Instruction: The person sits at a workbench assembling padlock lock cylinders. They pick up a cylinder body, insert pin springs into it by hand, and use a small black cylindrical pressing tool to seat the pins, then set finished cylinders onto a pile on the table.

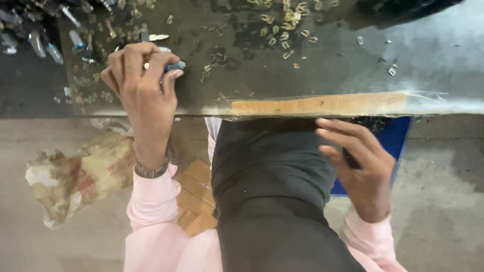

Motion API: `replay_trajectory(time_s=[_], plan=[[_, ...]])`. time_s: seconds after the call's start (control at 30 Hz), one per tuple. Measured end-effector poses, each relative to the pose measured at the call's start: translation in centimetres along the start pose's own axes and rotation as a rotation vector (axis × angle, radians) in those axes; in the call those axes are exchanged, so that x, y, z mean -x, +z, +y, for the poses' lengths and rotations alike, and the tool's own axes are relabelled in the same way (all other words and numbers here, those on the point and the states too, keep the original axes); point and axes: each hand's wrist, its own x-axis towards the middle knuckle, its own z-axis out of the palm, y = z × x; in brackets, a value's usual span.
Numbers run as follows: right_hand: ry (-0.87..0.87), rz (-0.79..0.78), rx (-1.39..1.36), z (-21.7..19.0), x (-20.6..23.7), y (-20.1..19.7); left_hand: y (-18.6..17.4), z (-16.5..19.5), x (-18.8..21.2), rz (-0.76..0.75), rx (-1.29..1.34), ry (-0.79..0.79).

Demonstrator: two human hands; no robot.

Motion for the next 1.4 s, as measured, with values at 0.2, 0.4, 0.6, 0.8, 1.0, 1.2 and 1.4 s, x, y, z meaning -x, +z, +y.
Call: replay_trajectory(time_s=[0.2, 0.4, 0.6, 0.8, 1.0, 1.2, 1.4], plan=[[-0.284, 0.099, -0.205, -2.2, -3.7, 2.1, -2.1, 5.2, 0.0, 0.024, 0.642, -0.155], [0.086, -0.220, -0.576, 2.2, -2.9, 5.6, 0.7, 10.4, -1.0, -0.045, 0.558, 0.138], [0.239, -0.045, -0.861, 5.2, 0.1, 6.5, 5.8, 9.7, -1.9, -0.135, 0.295, 0.241], [0.151, -0.027, -0.239, 3.7, -0.4, 5.7, 6.9, 9.2, -0.7, -0.140, 0.197, 0.266], [0.072, -0.061, 0.249, 6.9, -0.9, 7.2, 6.6, 8.4, 0.2, -0.184, 0.285, 0.341], [-0.165, -0.002, 0.502, 9.1, -5.7, 12.0, 5.4, 8.4, 0.9, -0.241, 0.272, 0.450], [-0.356, 0.088, 0.762, 8.7, -6.0, 13.4, 3.8, 8.0, 3.1, -0.244, 0.466, 0.413]])
